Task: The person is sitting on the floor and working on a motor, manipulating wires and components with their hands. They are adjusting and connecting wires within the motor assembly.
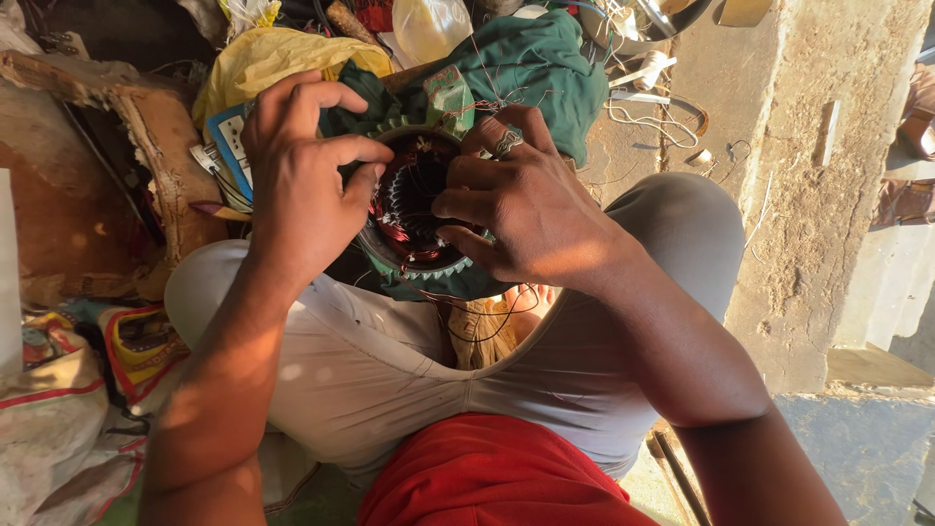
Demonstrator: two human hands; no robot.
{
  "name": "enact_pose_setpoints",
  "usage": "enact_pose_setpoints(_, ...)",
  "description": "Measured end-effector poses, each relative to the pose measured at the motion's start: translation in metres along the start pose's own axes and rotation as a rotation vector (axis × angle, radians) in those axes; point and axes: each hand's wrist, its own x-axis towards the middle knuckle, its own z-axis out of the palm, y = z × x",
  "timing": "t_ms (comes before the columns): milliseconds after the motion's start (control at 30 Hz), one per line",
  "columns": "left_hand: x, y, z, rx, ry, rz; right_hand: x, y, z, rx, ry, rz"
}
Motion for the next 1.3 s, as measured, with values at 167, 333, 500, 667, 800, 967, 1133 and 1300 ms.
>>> enact_pose_setpoints(167,-0.001,-0.001,-0.005,0.058,-0.066,0.057,0.001,-0.002,-0.001,-0.003,-0.01,0.017)
enact_pose_setpoints(333,-0.004,0.007,-0.011,0.172,-0.022,0.049,0.0,-0.003,-0.001,0.01,-0.014,0.017)
enact_pose_setpoints(500,0.007,0.008,-0.011,0.047,-0.074,-0.019,-0.002,-0.002,0.0,-0.012,-0.032,0.03)
enact_pose_setpoints(667,0.014,0.007,-0.013,-0.217,-0.149,-0.268,-0.002,-0.001,0.0,-0.016,-0.049,0.028)
enact_pose_setpoints(800,0.017,0.006,-0.003,-0.137,-0.023,0.05,-0.001,-0.002,-0.001,0.003,-0.03,0.016)
enact_pose_setpoints(967,0.003,0.007,-0.028,0.007,0.032,0.047,-0.001,-0.001,-0.002,0.01,-0.018,0.016)
enact_pose_setpoints(1133,-0.021,0.018,-0.019,0.061,-0.022,-0.06,-0.001,0.001,-0.002,0.005,0.004,-0.015)
enact_pose_setpoints(1300,-0.029,0.017,0.004,0.102,0.086,-0.1,-0.002,-0.002,-0.002,-0.026,0.029,-0.029)
